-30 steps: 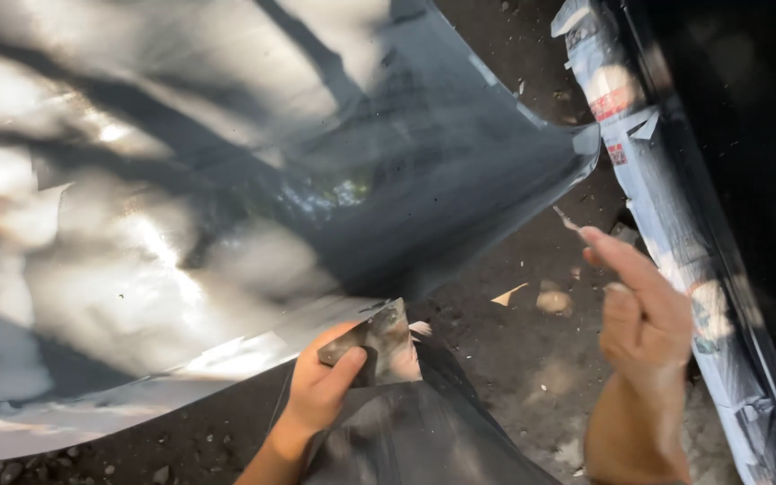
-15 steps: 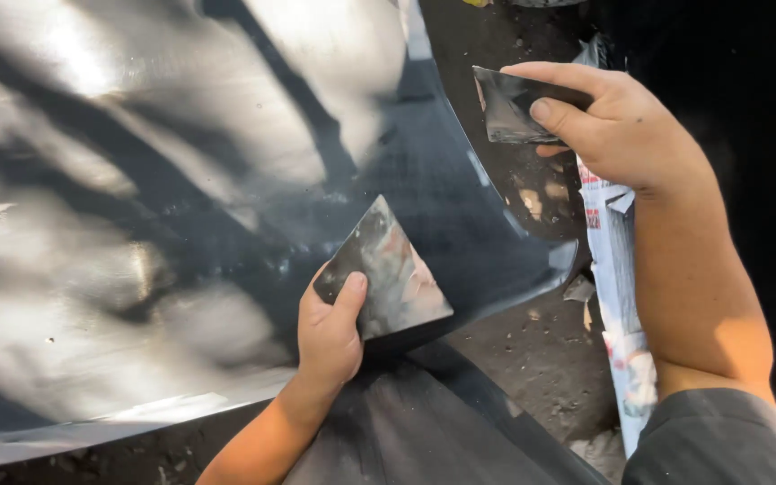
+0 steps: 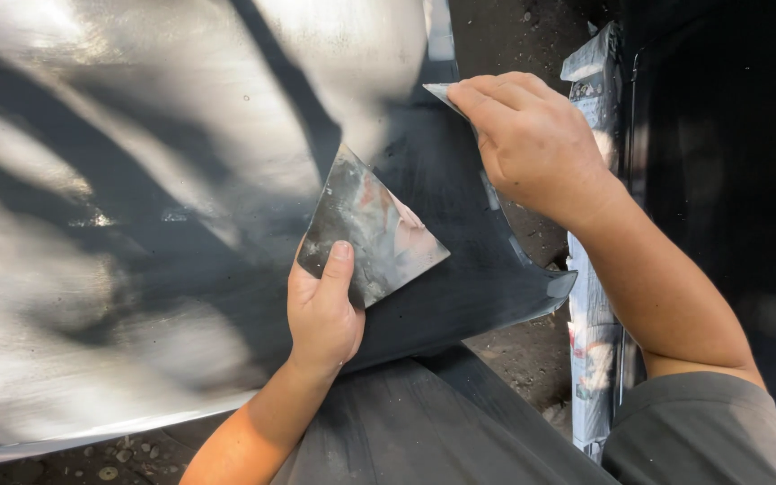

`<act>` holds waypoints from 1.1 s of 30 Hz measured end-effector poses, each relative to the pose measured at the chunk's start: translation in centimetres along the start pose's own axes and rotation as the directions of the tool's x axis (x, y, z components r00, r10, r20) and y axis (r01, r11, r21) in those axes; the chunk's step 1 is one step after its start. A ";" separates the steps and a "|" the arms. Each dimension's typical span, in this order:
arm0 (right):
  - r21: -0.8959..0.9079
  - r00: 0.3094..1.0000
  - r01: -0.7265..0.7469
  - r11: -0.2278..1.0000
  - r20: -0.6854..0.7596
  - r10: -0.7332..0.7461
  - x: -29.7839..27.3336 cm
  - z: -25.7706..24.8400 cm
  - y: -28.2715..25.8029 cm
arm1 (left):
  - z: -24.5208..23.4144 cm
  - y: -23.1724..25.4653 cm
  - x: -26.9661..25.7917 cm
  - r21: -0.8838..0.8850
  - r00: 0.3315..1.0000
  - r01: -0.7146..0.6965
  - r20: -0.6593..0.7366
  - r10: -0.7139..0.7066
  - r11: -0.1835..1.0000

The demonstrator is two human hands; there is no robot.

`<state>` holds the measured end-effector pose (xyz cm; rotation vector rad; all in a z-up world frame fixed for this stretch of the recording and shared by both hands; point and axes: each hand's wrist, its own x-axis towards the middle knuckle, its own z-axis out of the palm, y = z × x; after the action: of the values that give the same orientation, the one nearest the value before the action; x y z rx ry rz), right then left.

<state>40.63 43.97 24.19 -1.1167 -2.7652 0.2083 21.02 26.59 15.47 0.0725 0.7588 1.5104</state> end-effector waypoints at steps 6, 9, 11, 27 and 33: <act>-0.203 0.996 0.062 0.977 0.083 -0.046 0.2 0.8 -0.9 | -0.7 -0.1 -0.8 0.075 0.998 -0.002 0.056 -0.003 0.997; -0.172 0.994 0.030 0.985 0.109 -0.011 -0.2 0.8 -1.6 | -1.0 0.0 -0.7 0.079 0.999 0.013 0.052 -0.017 0.997; -0.136 0.992 0.025 0.990 0.128 -0.007 -0.5 0.6 -1.6 | -0.9 0.3 -0.6 0.074 0.999 0.022 0.046 -0.026 0.997; -0.141 0.988 0.079 0.987 0.146 -0.058 2.6 -0.4 0.6 | -1.9 -0.6 -0.7 0.115 0.998 -0.007 0.064 -0.001 0.993; -0.104 0.962 0.058 0.993 0.272 -0.028 1.4 -0.9 -0.5 | -1.0 0.4 -0.9 0.040 0.997 0.054 0.049 -0.056 0.998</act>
<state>39.45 44.69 25.30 -1.1283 -3.0739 0.2185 20.25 25.39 15.26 0.1170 0.7442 1.4366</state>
